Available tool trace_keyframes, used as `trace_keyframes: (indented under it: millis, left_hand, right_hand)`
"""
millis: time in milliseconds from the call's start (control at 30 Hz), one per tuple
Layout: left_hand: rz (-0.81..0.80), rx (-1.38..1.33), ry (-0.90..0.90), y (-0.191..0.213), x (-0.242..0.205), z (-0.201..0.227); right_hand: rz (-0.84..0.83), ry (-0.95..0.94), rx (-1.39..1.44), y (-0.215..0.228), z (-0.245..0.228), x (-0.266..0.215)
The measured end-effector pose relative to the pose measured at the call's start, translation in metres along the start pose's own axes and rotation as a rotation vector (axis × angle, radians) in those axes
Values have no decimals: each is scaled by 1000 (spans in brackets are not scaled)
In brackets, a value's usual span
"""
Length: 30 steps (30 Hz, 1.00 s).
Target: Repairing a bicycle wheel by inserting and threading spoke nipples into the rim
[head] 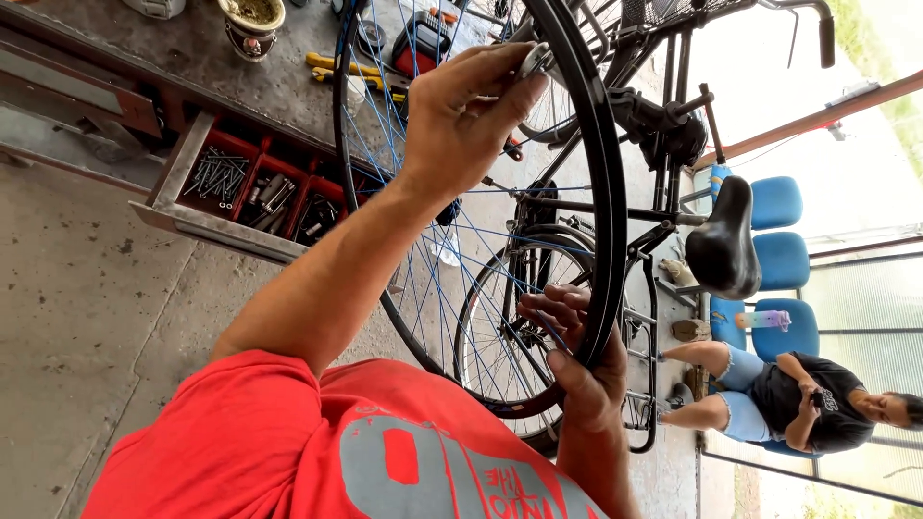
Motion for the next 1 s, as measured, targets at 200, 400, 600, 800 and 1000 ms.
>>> trace_keyframes:
  millis: [200, 400, 600, 800, 1000]
  left_hand:
    - [-129, -262, 151, 0, -2, -19]
    - [46, 110, -4, -12, -2, -25]
    - [-133, -344, 420, -13, 19, -38]
    - [-426, -504, 1062, 2, 44, -8]
    - [-703, -370, 1034, -7, 50, -9]
  right_hand:
    - [2, 26, -19, 2, 1, -1]
    - [28, -8, -26, 1, 0, -1]
    - [32, 6, -25, -1, 0, -1]
    - [29, -6, -23, -4, -3, 2]
    - [62, 1, -86, -1, -5, 1]
Point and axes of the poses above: each hand's wrist, its own x-axis towards the middle knuckle, its own y-axis out of the back of the hand, z = x × y, the point moved 2 cm from there along x, towards the middle knuckle, and after that the axes turned 15 degrees about y, right-handed, at the moved point
